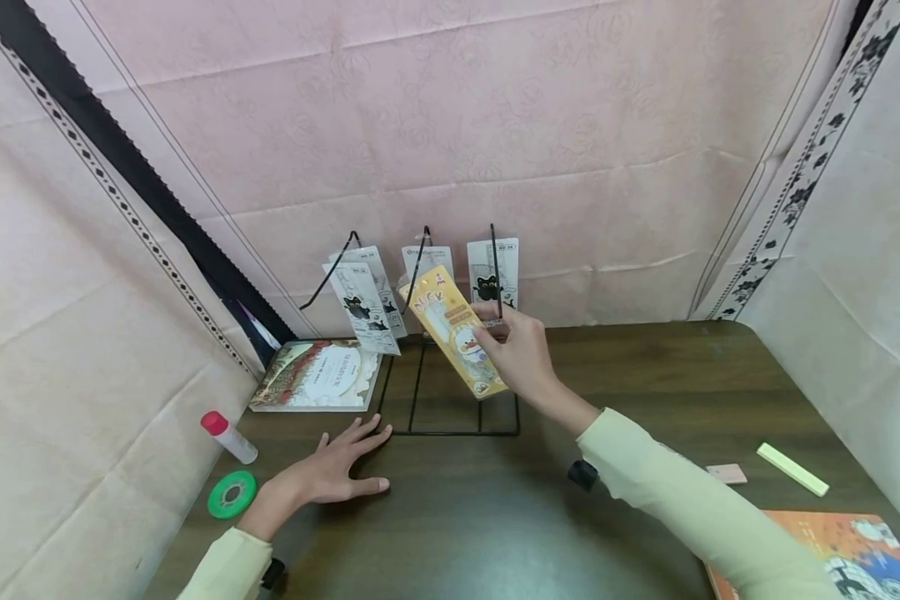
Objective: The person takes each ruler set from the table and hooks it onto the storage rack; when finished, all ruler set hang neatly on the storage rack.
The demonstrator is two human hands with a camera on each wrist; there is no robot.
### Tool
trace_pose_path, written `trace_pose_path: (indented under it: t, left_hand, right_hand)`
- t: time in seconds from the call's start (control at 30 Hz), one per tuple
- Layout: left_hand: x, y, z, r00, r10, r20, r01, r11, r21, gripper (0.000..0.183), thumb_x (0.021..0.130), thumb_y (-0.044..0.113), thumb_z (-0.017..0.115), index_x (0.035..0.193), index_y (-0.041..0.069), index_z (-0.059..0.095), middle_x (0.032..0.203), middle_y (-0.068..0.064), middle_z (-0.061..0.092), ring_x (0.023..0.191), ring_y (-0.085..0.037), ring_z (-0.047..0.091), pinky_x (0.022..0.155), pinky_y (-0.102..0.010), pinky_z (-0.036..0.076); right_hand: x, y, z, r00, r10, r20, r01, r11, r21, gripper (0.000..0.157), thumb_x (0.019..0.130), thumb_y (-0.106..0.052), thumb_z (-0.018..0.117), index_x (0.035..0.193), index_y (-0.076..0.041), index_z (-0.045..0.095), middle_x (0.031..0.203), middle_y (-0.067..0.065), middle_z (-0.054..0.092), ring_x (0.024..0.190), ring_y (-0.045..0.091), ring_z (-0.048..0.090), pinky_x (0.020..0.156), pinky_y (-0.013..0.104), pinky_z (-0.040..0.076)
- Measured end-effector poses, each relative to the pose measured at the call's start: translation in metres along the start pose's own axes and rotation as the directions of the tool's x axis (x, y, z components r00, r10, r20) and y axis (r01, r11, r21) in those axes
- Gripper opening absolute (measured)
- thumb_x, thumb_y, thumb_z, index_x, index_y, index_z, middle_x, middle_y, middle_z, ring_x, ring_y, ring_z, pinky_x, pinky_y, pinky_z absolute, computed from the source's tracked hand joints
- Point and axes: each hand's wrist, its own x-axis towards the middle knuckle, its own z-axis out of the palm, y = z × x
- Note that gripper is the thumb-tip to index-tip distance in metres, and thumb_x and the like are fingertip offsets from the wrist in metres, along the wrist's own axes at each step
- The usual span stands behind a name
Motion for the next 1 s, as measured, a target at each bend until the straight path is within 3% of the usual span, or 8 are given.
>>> trace_pose_path:
  t: [0.23,0.37,0.5,0.63,0.87,1.0]
  left_hand:
    - [0.001,-0.001,0.001,1.000,-0.013,0.006,0.013,1.000,0.013,0.084,0.082,0.074,0.053,0.152,0.040,0.022,0.164,0.007,0.009,0.152,-0.029,0.004,0.109,-0.075,0.003]
    - [0.001,0.000,0.001,1.000,-0.011,0.003,0.011,1.000,0.012,0.083,0.082,0.073,0.053,0.152,0.040,0.023,0.164,0.006,0.009,0.152,-0.029,0.005,0.108,-0.075,0.004]
    - [0.001,0.000,0.001,1.000,-0.005,-0.001,0.005,1.000,0.008,0.083,0.082,0.072,0.054,0.152,0.039,0.023,0.164,0.005,0.010,0.152,-0.030,0.006,0.107,-0.076,0.004]
    - [0.001,-0.001,0.001,1.000,-0.005,-0.001,0.005,1.000,0.008,0.083,0.082,0.073,0.053,0.152,0.039,0.023,0.164,0.006,0.010,0.152,-0.030,0.006,0.108,-0.076,0.004]
    - [0.002,-0.001,0.001,1.000,-0.004,-0.003,0.004,1.000,0.011,0.084,0.081,0.073,0.054,0.152,0.039,0.024,0.164,0.006,0.010,0.152,-0.031,0.006,0.108,-0.076,0.004]
    - [0.002,-0.001,0.000,1.000,-0.007,0.002,0.007,1.000,0.010,0.083,0.082,0.073,0.053,0.152,0.040,0.023,0.164,0.006,0.010,0.152,-0.030,0.006,0.108,-0.076,0.004]
  right_hand:
    - [0.011,0.005,0.014,0.999,0.013,-0.046,-0.011,0.999,0.051,0.025,0.089,-0.013,0.069,0.114,-0.014,0.068,0.107,0.007,0.072,0.083,0.023,0.074,0.070,0.027,0.059]
    - [0.013,-0.007,0.018,0.998,0.037,-0.053,-0.032,0.995,0.091,0.025,0.088,-0.007,0.068,0.114,-0.004,0.066,0.107,0.016,0.070,0.085,0.031,0.073,0.070,0.031,0.059]
    - [0.013,-0.021,0.019,0.995,0.083,-0.050,-0.078,0.993,0.093,0.026,0.089,-0.007,0.067,0.114,-0.002,0.065,0.107,0.019,0.069,0.090,0.032,0.072,0.074,0.033,0.058]
    - [0.017,-0.020,0.022,0.989,0.143,-0.031,-0.138,0.981,0.140,0.027,0.090,-0.007,0.066,0.116,-0.001,0.063,0.113,0.019,0.067,0.096,0.033,0.070,0.077,0.031,0.057]
    - [0.030,0.013,0.037,0.974,0.225,0.010,-0.221,0.950,0.220,0.030,0.091,-0.013,0.066,0.120,-0.007,0.061,0.121,0.011,0.062,0.100,0.030,0.068,0.076,0.028,0.055]
    - [0.036,0.035,0.045,0.977,0.211,0.031,-0.213,0.958,0.193,0.030,0.093,-0.020,0.064,0.121,-0.014,0.058,0.122,0.006,0.061,0.099,0.025,0.068,0.079,0.032,0.056]
